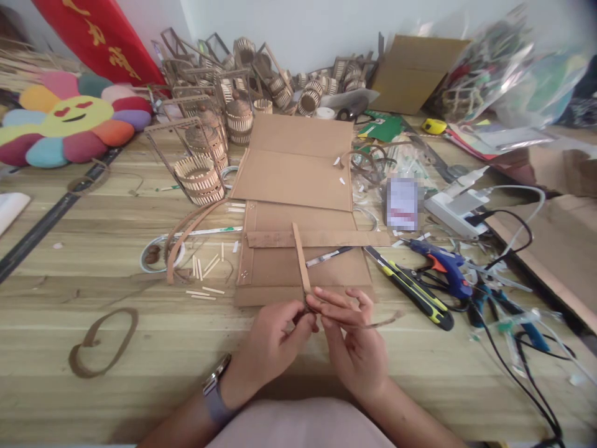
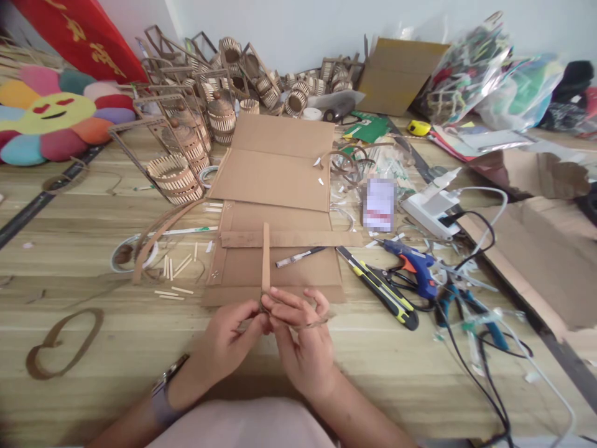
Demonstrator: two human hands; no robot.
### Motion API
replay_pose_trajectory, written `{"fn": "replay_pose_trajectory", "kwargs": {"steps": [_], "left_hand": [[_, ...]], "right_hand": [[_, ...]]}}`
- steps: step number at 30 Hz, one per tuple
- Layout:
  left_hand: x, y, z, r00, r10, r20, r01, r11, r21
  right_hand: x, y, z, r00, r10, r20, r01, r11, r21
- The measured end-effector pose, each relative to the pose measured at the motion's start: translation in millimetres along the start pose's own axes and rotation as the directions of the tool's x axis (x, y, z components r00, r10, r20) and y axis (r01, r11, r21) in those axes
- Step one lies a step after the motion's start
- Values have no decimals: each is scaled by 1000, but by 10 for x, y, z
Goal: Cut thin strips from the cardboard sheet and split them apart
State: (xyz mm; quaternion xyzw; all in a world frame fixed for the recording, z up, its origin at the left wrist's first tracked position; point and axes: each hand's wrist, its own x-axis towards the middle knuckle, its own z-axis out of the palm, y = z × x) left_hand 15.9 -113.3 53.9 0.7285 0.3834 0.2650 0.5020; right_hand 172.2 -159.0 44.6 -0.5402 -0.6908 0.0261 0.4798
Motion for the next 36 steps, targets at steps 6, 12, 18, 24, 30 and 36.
{"fn": "replay_pose_trajectory", "kwargs": {"steps": [6,12,18,24,30,36], "left_hand": [[6,-18,14,999,-37,2,37,996,-86],[-20,-9,25,1000,18,-26,-18,1000,-12],[-7,22,25,994,107,7,-108,993,40],[-1,-11,-8,979,195,62,-200,976,85],[10,-11,-24,997,70,38,-70,998,0],[16,18,-23,999,-19,33,23,993,-113]], "right_hand": [[68,-22,0,994,-111,3,111,987,-116],[86,-13,6,993,-114,10,114,985,-126],[54,2,-6,1000,-15,9,16,999,-44],[30,30,-22,995,99,11,-99,995,-4],[21,18,-11,1000,0,-20,0,1000,22],[57,-15,-2,991,-133,-2,131,983,-127]]}}
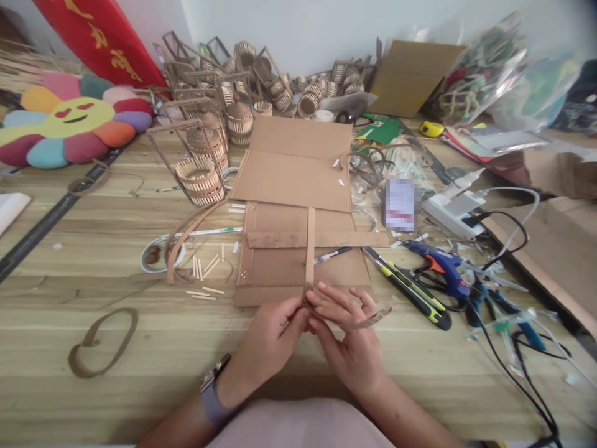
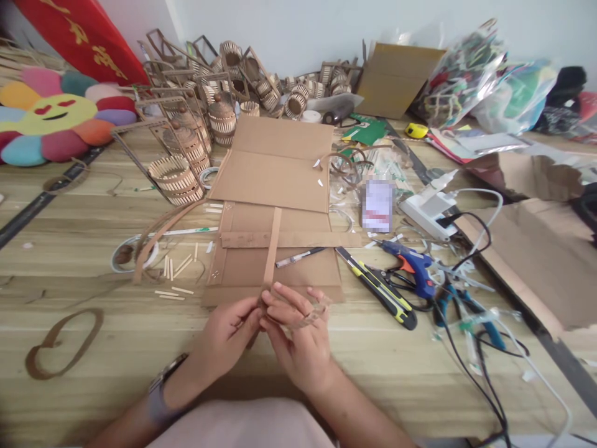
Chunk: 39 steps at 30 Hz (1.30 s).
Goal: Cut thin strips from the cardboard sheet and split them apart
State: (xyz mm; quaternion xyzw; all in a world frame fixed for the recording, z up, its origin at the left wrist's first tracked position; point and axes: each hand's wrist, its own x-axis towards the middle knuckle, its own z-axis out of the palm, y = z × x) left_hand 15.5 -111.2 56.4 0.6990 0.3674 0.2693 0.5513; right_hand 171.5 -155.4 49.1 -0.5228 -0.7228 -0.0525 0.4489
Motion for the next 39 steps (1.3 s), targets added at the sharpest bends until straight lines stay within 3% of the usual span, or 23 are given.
{"fn": "replay_pose_trajectory", "kwargs": {"steps": [6,17,24,29,39], "left_hand": [[-30,-2,17,998,35,-47,-31,995,97],[-10,12,-23,982,185,23,-186,962,198],[-7,0,-14,1000,12,6,-12,998,54],[-12,15,-12,999,52,11,-53,994,95],[-2,55,-24,990,130,60,-138,976,166]], "right_hand": [[12,-3,6,1000,10,-10,-10,1000,1],[-71,35,-9,984,176,36,-180,971,157],[-20,-4,-31,1000,24,7,-25,994,102],[33,-1,-23,1000,-14,-7,14,999,-30],[-44,44,-30,997,75,31,-77,995,69]]}}
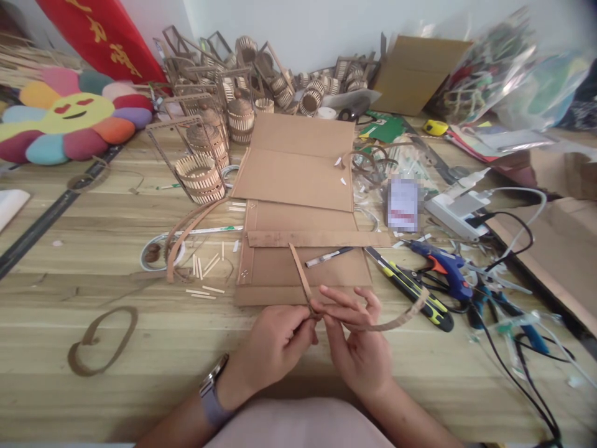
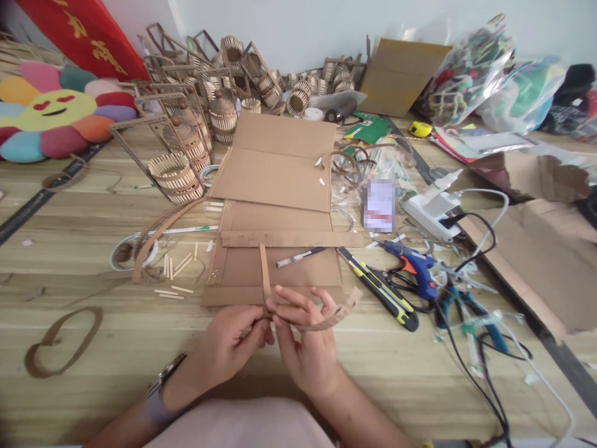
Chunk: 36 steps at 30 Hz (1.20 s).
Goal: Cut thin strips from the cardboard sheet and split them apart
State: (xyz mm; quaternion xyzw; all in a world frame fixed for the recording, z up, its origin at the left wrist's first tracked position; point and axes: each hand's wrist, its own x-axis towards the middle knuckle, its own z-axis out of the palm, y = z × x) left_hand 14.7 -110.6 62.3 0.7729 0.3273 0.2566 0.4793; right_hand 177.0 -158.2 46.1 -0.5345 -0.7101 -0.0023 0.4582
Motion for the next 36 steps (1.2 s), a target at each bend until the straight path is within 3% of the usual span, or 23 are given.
{"fn": "replay_pose_trajectory", "kwargs": {"steps": [5,11,23,29,36], "left_hand": [[-10,-24,3,1000,0,1,0,1000,23],[-9,-32,27,988,-150,-48,145,985,-96],[11,21,27,966,-239,-96,216,956,-199],[10,9,18,959,-276,-64,250,931,-266],[0,-34,-21,975,-218,-31,211,966,-150]], "right_hand": [[-15,-2,14,997,72,-7,-71,996,48],[28,-39,11,998,-56,-22,57,998,4],[32,-30,59,988,-154,1,153,984,-86],[-1,-8,73,1000,31,5,-31,998,59],[24,14,54,966,258,25,-258,944,208]]}}
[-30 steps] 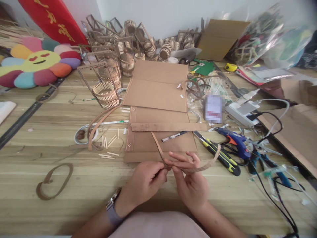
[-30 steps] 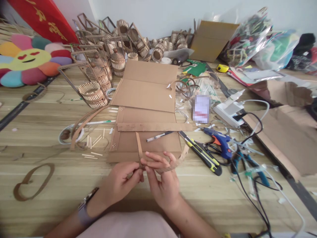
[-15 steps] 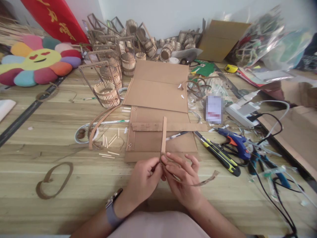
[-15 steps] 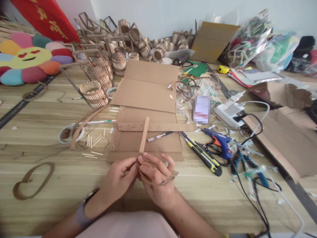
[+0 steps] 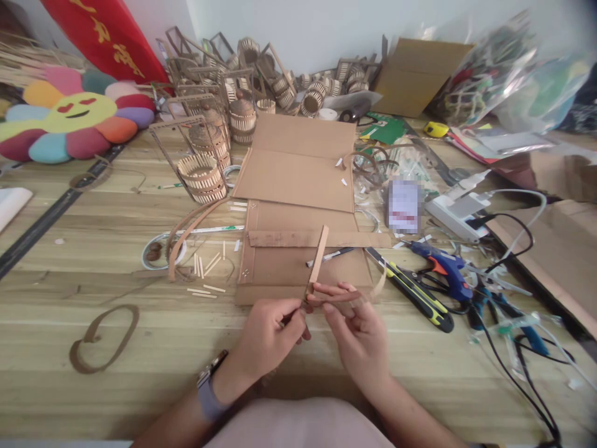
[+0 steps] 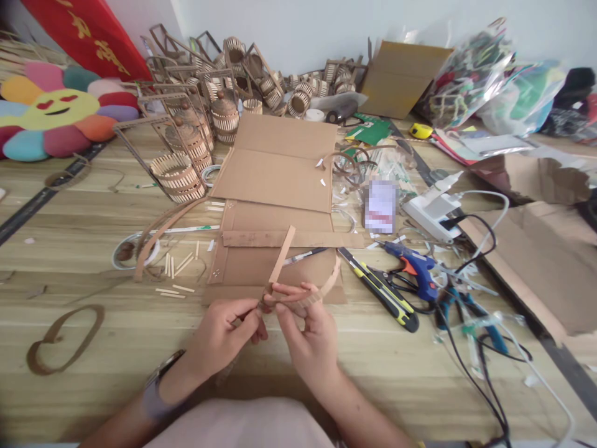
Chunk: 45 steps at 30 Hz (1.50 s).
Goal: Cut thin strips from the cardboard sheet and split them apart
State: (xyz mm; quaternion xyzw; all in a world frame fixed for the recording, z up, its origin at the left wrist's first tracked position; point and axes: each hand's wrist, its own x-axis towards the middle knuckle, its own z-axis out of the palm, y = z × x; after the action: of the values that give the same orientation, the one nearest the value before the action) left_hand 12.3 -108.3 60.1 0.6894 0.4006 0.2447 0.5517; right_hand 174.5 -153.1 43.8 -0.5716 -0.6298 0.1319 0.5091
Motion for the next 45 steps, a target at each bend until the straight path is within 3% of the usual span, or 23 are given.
{"fn": "replay_pose_trajectory", "kwargs": {"steps": [3,9,17,25,29,31,37,45], "left_hand": [[0,14,-5,1000,-6,21,6,1000,9],[20,23,16,997,-43,65,53,984,-171],[9,30,22,1000,0,29,1,999,-48],[-15,10,21,990,136,41,-139,986,96],[-6,29,9,973,221,59,-228,962,151],[-2,33,16,979,198,40,-202,966,161],[9,19,41,999,46,23,-46,999,6],[-5,22,43,998,59,17,-60,997,57]], "right_hand": [[-8,0,-4,999,16,-35,-15,1000,22],[-48,-22,0,981,-193,11,193,976,-104],[16,-60,-4,951,-305,48,306,910,-279],[-18,-38,-8,983,-181,-4,178,969,-171],[-62,-7,-3,1000,1,-27,-1,1000,-11],[-81,-6,4,999,38,-34,-37,999,19],[-67,-54,7,980,-199,-7,198,976,-93],[3,-58,-12,964,-266,26,264,933,-244]]}}
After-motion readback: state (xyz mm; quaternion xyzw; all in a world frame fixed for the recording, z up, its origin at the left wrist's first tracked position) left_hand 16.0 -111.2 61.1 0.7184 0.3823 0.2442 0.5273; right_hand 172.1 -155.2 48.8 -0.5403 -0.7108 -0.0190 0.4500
